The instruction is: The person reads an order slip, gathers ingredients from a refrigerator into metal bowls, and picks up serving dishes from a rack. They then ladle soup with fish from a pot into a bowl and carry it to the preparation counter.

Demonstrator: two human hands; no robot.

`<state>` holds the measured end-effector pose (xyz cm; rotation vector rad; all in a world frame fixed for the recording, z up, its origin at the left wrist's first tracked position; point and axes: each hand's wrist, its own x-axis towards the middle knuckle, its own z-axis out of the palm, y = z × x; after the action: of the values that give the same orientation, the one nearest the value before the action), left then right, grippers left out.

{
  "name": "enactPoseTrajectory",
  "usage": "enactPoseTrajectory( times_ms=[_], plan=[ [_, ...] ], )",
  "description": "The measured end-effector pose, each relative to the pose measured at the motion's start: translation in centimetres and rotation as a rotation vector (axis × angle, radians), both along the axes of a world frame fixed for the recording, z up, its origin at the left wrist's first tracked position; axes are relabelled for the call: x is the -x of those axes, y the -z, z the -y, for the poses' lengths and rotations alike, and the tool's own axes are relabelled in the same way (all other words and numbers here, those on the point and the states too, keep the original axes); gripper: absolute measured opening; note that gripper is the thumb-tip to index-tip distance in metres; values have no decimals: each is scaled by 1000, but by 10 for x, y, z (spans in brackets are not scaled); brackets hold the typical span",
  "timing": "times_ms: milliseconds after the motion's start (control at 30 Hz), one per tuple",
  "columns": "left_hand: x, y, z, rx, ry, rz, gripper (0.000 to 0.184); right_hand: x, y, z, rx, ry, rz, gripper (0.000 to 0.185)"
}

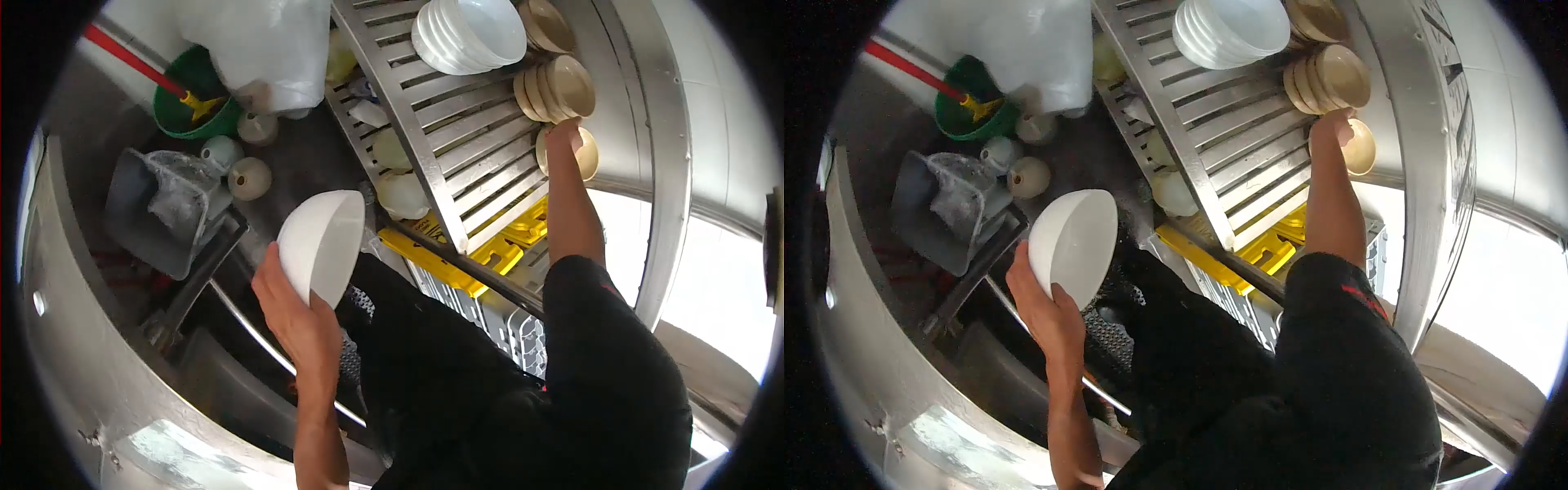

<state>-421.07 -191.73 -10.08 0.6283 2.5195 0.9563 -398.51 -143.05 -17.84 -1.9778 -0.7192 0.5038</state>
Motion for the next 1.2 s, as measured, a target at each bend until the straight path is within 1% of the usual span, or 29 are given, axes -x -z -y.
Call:
enactPoseTrajectory(
  times_ms=[33, 133, 200, 233, 300, 367, 400, 467, 567, 600, 633, 667, 733, 833, 933, 1067, 1100, 1200],
  plan=[
    [3, 6, -2, -4, -1, -32, 66, -2, -2, -1, 46, 7, 3, 66],
    [23, 24, -1, 8, -20, -153, 66, 8, -27, 4, 20, -298, -114, 55],
    [40, 37, 2, 31, -46, -248, 65, 2, -21, -18, -21, -309, -186, 47],
    [49, 45, 6, 41, -100, -241, 62, -2, -18, -33, -40, -317, -222, 43],
    [62, 52, 13, 26, -188, -228, 59, -13, -14, -62, 126, -267, -309, 35],
    [64, 54, 20, -2, -257, -186, 57, -47, -8, -106, 294, -285, -436, 34],
    [64, 53, 23, -14, -279, -163, 57, -82, -1, -139, 379, -327, -519, 35],
    [62, 52, 29, -43, -328, -117, 57, -133, 31, -188, 316, -594, -184, 36],
    [55, 50, 37, -68, -392, -9, 56, -93, -1, -138, 30, -445, -405, 36],
    [53, 48, 40, -69, -386, 4, 56, -74, -14, -112, -48, -382, -415, 37],
    [49, 45, 43, -69, -381, 18, 56, -52, -28, -83, -118, -314, -362, 37],
    [46, 42, 44, -68, -374, 31, 56, -25, -39, -48, -164, -236, -221, 37],
    [42, 39, 49, -75, -329, -47, 55, 13, -56, 10, -232, -66, 62, 38],
    [40, 25, 55, -68, -301, -101, 54, 0, -57, 50, -134, -125, 685, 39],
    [42, 16, 61, -97, -278, -175, 54, 5, -55, 77, -128, -248, 903, 36],
    [46, 7, 64, -122, -273, -245, 55, 21, -57, 96, -114, -558, 1254, 26],
    [45, 6, 64, -127, -280, -252, 55, 33, -66, 108, -129, -654, 1234, 31],
    [40, 4, 68, -176, -296, -267, 56, 39, -64, 102, -42, -788, 1349, 30]
  ],
)
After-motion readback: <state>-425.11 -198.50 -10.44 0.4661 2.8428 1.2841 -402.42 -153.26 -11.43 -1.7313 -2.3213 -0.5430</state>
